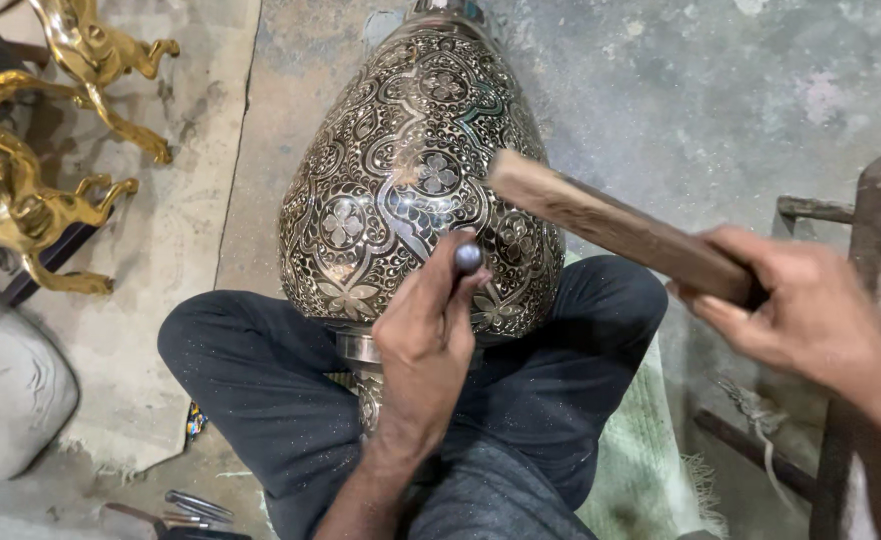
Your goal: The person sits cross-legged on the floor and uses a chisel and wooden mallet to engrave intricate floral patterns into a large metal vase. The person repeatedly taps the chisel with the mallet to create detailed designs on the vase's surface.
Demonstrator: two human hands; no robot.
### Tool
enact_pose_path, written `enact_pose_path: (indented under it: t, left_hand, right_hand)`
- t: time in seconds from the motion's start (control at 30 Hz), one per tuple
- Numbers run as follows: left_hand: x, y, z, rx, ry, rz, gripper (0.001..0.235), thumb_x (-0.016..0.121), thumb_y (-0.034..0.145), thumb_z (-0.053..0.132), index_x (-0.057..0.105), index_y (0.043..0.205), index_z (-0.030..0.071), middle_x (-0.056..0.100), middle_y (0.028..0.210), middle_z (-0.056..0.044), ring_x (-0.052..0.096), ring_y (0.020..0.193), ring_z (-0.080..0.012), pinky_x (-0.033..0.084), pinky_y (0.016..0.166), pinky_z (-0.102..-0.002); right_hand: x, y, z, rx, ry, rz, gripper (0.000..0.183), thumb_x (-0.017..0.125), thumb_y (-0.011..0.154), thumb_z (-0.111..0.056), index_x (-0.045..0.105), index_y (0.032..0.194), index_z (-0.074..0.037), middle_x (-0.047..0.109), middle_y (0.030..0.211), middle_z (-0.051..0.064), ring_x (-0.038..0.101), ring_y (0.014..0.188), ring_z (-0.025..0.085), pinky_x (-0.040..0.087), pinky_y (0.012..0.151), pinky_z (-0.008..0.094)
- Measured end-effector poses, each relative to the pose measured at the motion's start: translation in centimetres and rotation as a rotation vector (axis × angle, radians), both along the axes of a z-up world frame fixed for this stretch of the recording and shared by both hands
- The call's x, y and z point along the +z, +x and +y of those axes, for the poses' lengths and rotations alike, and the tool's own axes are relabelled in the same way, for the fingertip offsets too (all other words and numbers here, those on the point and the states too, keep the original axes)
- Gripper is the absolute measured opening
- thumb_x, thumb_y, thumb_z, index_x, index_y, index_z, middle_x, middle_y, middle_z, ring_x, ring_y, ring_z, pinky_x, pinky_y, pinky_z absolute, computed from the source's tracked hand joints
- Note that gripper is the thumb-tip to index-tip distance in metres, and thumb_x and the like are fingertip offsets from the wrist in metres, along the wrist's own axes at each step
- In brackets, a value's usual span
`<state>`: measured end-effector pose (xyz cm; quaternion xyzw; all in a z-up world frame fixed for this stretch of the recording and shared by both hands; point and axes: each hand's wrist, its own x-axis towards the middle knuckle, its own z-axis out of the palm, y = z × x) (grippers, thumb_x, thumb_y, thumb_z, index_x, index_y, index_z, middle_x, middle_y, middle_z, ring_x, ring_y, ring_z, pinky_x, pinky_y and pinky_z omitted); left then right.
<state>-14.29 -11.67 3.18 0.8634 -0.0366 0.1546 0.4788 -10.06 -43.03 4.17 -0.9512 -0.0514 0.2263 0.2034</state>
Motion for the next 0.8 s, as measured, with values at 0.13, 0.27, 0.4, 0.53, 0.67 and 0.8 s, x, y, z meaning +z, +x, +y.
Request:
enact_pose_path:
  t: [0.13,0.27,0.4,0.53,0.67,0.8]
  left_hand:
    - [0.0,0.0,-0.8,0.039,-0.055,-0.054,0.037,0.07,0.098,-0.007,0.062,0.134,0.0,0.076,0.105,-0.012,0.079,0.098,-0.0173,0.067,0.08,-0.027]
    - [-0.1,0.3,-1.1,0.042,-0.052,-0.067,0.037,0.07,0.098,-0.007,0.061,0.133,-0.001,0.076,0.106,-0.012,0.079,0.099,-0.0179,0.068,0.081,-0.027]
    - [-0.2,0.2,-1.4,0.089,-0.003,-0.086,0.035,0.072,0.097,-0.008,0.062,0.13,-0.001,0.077,0.107,-0.012,0.079,0.099,-0.0186,0.067,0.083,-0.029]
    - [-1.1,0.0,-1.1,0.09,0.056,-0.114,0.038,0.074,0.095,-0.009,0.061,0.129,-0.001,0.077,0.106,-0.01,0.079,0.098,-0.0196,0.066,0.081,-0.03]
    - [-2.8,-0.7,-0.6,0.135,0.144,-0.071,0.03,0.078,0.088,-0.011,0.068,0.113,0.003,0.075,0.09,-0.01,0.074,0.077,-0.0186,0.061,0.065,-0.031]
    - [-4.3,-0.9,-0.1,0.083,0.163,-0.214,0.032,0.069,0.085,-0.014,0.057,0.113,-0.007,0.074,0.09,-0.01,0.071,0.074,-0.0191,0.061,0.062,-0.029]
  right_hand:
    - [2.6,3.3,2.2,0.305,-0.513,-0.071,0.024,0.066,0.097,-0.034,0.067,0.116,-0.02,0.067,0.068,-0.003,0.06,0.049,0.01,0.052,0.049,0.026]
    - [4.1,5.2,5.2,0.398,-0.709,-0.032,0.021,0.059,0.103,-0.038,0.062,0.118,-0.023,0.067,0.071,-0.006,0.058,0.049,0.008,0.05,0.046,0.025]
    - [4.3,5.4,5.6,0.485,-0.485,-0.452,0.024,0.068,0.088,-0.031,0.064,0.107,-0.019,0.067,0.077,-0.005,0.057,0.053,0.012,0.047,0.042,0.031]
    - [4.9,5.5,6.0,0.464,-0.463,-0.435,0.025,0.068,0.089,-0.033,0.064,0.112,-0.023,0.068,0.078,-0.006,0.063,0.063,0.012,0.051,0.051,0.029]
    - [7.5,5.7,7.9,0.357,-0.132,-0.258,0.016,0.07,0.096,-0.025,0.065,0.111,-0.021,0.069,0.083,-0.007,0.065,0.067,0.01,0.054,0.055,0.028]
    - [10.0,5.0,8.7,0.563,-0.149,-0.673,0.032,0.077,0.074,-0.021,0.066,0.103,-0.017,0.069,0.082,-0.002,0.072,0.074,0.019,0.053,0.058,0.034]
